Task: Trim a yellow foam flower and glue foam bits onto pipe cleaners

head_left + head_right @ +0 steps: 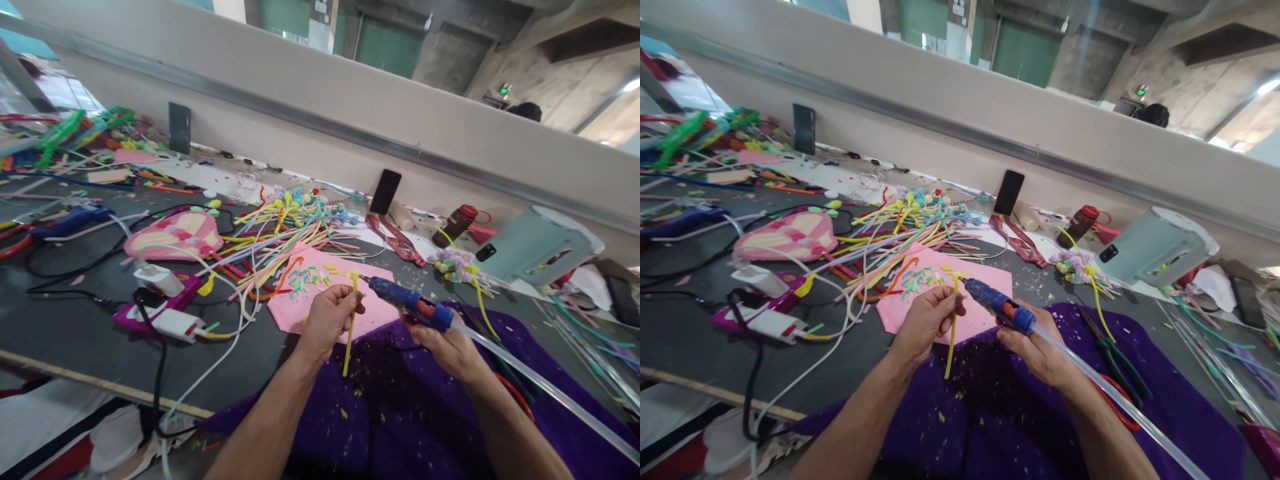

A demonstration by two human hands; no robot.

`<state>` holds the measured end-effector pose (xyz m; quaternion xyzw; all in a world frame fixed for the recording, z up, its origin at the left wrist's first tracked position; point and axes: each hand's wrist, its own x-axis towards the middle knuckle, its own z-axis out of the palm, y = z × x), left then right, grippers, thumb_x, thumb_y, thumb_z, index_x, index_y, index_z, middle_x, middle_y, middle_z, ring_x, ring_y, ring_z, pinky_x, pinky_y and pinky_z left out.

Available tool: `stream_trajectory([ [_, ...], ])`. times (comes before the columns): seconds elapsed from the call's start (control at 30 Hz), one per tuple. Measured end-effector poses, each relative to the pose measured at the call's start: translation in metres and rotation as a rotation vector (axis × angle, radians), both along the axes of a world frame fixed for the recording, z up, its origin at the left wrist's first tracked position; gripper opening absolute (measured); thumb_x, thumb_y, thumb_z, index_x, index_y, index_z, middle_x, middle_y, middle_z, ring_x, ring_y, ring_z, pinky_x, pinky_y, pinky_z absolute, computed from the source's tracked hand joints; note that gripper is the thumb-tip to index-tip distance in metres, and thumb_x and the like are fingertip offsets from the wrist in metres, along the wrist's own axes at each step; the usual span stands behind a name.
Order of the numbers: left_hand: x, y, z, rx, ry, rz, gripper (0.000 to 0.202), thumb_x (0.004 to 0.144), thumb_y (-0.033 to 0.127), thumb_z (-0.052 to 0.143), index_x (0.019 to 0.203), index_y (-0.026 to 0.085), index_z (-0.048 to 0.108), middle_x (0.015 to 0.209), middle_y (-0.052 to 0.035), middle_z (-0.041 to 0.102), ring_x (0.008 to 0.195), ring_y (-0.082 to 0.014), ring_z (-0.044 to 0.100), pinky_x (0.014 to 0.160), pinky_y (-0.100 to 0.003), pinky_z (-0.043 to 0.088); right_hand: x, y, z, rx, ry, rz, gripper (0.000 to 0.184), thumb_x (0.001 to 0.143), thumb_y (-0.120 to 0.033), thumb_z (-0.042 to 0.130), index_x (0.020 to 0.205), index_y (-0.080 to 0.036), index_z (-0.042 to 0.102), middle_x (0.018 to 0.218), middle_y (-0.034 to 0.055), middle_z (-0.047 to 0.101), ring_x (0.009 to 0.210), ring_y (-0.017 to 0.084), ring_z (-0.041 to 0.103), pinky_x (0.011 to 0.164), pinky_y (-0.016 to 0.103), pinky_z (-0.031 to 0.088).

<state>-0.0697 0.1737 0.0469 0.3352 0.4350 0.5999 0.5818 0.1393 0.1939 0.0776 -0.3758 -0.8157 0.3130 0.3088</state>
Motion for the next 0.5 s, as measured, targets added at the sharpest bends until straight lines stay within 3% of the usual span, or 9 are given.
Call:
stream_trajectory([
  [0.5, 0.0015, -0.0011, 0.0027, -0.015, 0.072, 0.046, 0.020, 0.071, 0.032, 0.065, 0.068, 0.013, 0.059, 0.060, -0.0006, 0.062, 0.035, -0.0022, 0.035, 0.037, -0.018, 0.019, -0.0022, 0.0002, 0.0012, 0.050, -0.055, -0.027, 0.023, 0.083, -0.039, 0.054, 0.077, -0.019, 0.061, 0.063, 0.0009, 0.056, 0.054, 0.015, 0.051, 0.051, 0.027, 0.041],
])
